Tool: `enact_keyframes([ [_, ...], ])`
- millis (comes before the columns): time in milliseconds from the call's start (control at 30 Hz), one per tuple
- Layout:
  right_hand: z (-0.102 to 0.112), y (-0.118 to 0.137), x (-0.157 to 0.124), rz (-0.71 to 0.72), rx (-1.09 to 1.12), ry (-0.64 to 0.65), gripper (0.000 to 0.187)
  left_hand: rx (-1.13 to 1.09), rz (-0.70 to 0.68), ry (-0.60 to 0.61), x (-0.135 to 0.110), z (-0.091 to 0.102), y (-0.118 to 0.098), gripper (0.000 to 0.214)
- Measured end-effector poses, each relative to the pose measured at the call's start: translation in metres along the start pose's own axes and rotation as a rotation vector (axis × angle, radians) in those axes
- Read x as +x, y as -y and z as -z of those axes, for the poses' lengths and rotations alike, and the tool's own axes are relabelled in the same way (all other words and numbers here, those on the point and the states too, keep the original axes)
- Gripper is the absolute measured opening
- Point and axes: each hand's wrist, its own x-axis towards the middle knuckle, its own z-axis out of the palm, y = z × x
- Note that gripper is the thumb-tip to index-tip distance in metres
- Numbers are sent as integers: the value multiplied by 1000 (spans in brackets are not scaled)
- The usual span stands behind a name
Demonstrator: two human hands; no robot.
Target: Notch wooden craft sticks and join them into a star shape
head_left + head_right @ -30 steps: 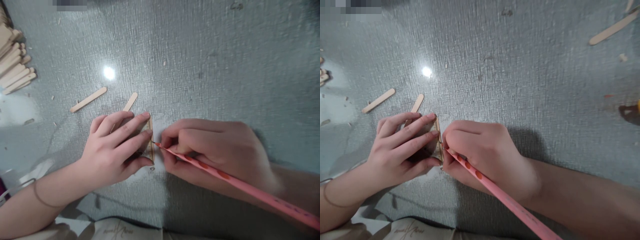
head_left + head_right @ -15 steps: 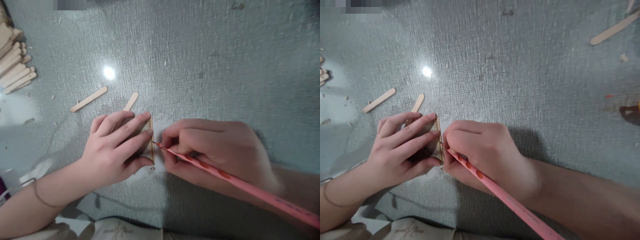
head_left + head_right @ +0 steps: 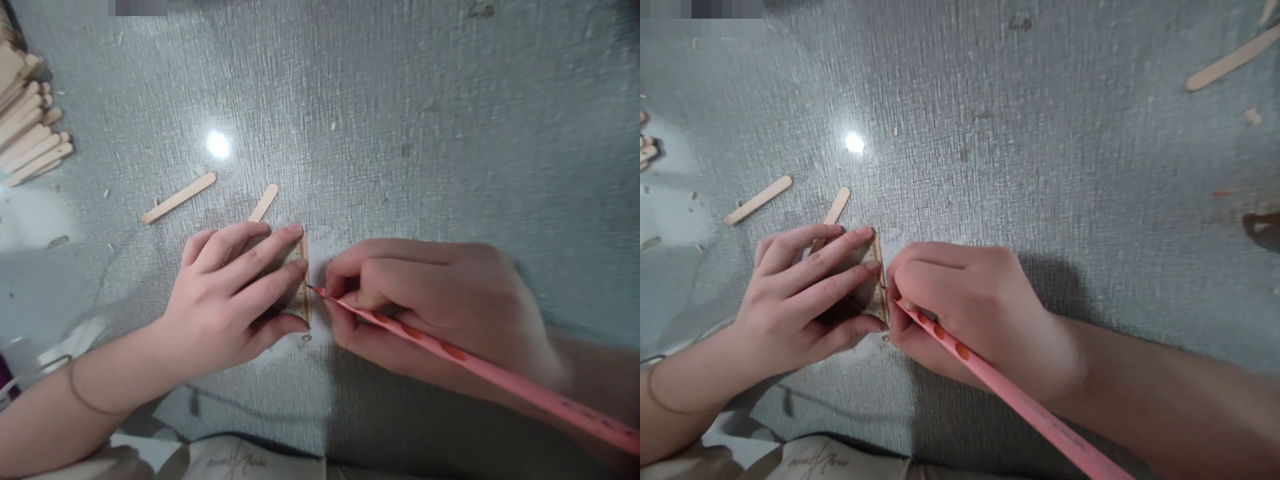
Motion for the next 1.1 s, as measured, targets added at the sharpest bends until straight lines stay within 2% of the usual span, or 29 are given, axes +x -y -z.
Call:
enact_keyframes([
  [700,1,1,1,-54,12,-16,27,1,-13,-7,-1,-1,1,44],
  [1100,-2,-2,2,-10,18,-20,26,3,-17,-12,-1,-2,1,46],
])
